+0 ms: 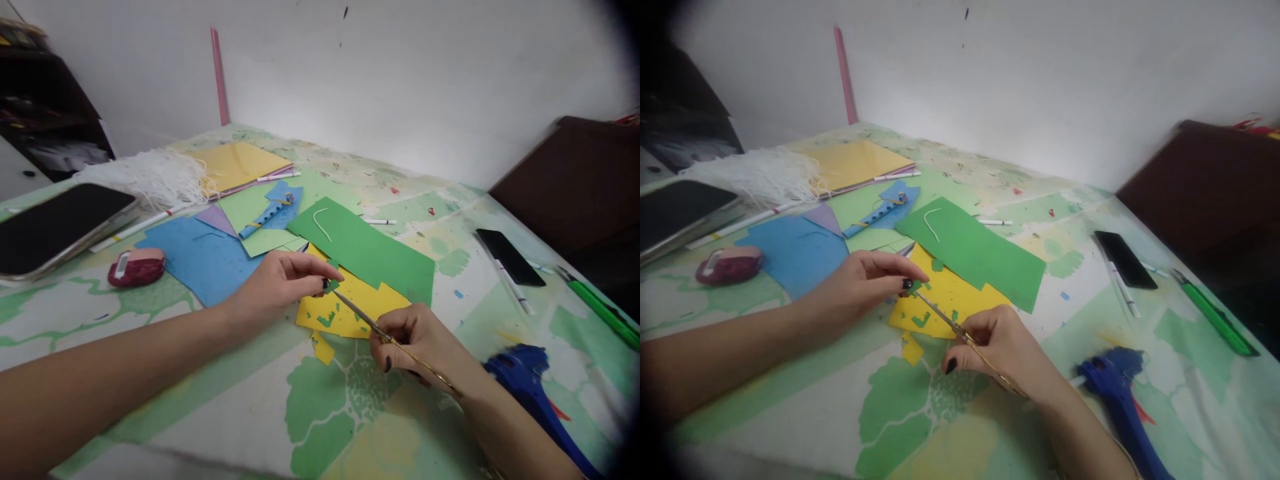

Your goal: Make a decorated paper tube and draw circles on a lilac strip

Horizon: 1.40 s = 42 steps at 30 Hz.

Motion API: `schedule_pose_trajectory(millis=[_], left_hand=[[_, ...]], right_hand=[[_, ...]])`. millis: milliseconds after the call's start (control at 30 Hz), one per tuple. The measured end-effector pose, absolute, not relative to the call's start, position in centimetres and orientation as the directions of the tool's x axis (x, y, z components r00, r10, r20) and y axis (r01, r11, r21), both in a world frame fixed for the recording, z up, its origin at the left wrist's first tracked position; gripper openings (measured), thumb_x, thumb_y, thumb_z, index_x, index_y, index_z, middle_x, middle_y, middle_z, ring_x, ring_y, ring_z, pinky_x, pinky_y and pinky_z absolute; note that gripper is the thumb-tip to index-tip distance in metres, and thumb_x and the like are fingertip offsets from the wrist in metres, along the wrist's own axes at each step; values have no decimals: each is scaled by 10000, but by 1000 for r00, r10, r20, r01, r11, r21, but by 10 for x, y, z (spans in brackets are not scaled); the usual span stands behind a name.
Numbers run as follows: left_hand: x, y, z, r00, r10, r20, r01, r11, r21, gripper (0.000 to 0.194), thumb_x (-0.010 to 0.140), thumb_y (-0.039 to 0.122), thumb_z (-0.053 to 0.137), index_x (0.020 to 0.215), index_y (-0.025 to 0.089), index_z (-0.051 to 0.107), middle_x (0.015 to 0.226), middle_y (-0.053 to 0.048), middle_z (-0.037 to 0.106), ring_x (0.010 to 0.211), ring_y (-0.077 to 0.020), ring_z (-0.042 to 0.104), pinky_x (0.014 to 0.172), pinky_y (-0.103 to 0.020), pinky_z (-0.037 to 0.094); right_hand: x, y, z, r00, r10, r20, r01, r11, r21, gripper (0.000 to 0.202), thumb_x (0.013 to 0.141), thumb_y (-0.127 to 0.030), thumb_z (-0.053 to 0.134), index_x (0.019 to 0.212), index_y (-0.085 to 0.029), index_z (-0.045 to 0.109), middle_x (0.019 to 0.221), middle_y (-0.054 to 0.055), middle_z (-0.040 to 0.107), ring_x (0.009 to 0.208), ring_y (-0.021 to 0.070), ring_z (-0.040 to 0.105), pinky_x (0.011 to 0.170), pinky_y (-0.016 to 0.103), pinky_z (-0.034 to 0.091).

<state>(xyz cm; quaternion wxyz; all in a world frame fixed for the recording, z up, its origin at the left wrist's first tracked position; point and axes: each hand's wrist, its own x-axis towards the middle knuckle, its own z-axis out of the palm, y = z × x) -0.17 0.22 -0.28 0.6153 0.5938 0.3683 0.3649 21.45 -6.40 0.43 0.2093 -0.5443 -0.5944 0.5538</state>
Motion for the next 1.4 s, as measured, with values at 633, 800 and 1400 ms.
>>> schedule_pose_trajectory(millis=[633, 800, 1400], left_hand=[[-1, 3, -2, 471, 882, -21, 32, 7, 999, 236, 676, 124, 559, 778, 236, 740, 745, 33, 671, 687, -79, 537, 618, -152, 401], [-3, 2, -2, 483, 876, -18, 39, -1, 999, 246, 678, 117, 549, 779, 233, 741, 737, 35, 667, 683, -77, 536, 611, -150, 398], [-2, 3, -5, 492, 871, -17, 78, -24, 997, 260, 671, 135, 523, 782, 224, 741, 768, 1, 682, 699, -123, 563, 630, -204, 441]], right_hand=[[215, -64, 2, -318, 870, -376, 448, -212, -868, 364, 610, -423, 780, 525, -130, 582, 420, -73, 348, 372, 25, 242, 349, 198, 124], [215, -63, 2, -325, 867, -377, 447, -211, -869, 373, 611, -432, 783, 534, -124, 587, 415, -80, 335, 368, 21, 234, 344, 196, 122], [214, -63, 4, -331, 865, -378, 472, -195, -860, 393, 605, -467, 777, 529, -131, 587, 418, -76, 336, 376, 29, 232, 337, 195, 117]])
